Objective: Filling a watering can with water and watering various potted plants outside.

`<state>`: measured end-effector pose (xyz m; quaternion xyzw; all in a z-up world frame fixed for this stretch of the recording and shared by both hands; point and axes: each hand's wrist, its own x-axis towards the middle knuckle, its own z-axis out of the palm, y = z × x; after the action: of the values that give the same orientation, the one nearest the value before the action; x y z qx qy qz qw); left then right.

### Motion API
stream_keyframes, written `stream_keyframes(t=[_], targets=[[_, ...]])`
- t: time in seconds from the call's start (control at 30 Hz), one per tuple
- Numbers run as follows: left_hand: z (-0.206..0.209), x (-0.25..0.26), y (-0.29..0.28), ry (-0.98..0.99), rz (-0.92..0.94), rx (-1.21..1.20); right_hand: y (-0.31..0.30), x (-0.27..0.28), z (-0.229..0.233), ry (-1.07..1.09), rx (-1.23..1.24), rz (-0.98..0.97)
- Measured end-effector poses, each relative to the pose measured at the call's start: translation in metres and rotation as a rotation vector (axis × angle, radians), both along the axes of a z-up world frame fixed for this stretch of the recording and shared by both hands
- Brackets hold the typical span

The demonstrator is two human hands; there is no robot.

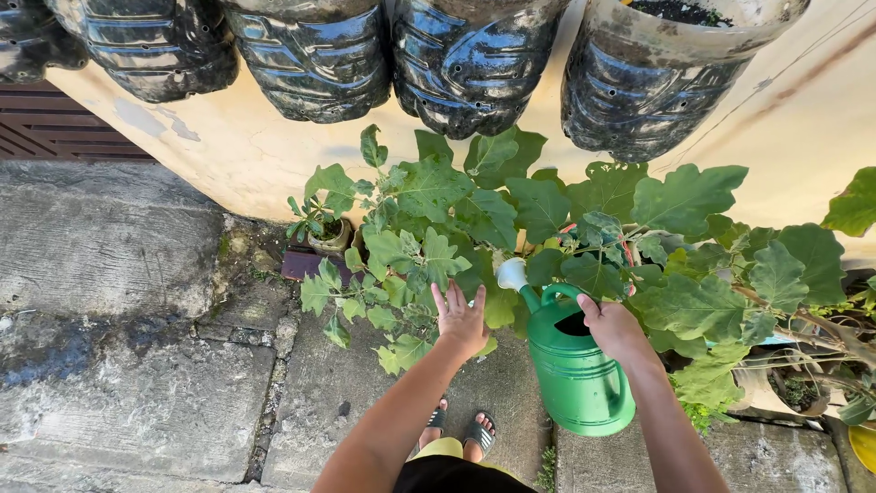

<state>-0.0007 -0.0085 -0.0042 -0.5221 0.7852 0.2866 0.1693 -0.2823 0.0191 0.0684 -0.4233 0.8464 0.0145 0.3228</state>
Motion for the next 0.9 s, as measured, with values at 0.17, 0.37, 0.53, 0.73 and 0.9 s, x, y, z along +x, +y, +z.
stream_keyframes(t=[0.17,0.37,0.53,0.73,0.9], targets=[[-0.002,-0.001,0.001,-0.003,-0.016,-0.013,0.002,0.001,-0.002,-0.02,-0.009,-0.023],[0.006,-0.001,0.001,-0.003,-0.048,-0.001,0.025,0.005,-0.015,-0.045,-0.113,-0.096],[0.001,-0.002,0.004,0.078,-0.047,-0.085,0.063,0.023,-0.026,-0.398,-0.197,-0.437],[0.003,-0.005,0.015,0.153,-0.092,-0.125,0.116,0.049,-0.036,-0.409,-0.336,-0.641],[-0.004,-0.013,0.046,0.253,-0.123,-0.163,0.168,0.05,-0.053,-0.478,-0.49,-0.839]])
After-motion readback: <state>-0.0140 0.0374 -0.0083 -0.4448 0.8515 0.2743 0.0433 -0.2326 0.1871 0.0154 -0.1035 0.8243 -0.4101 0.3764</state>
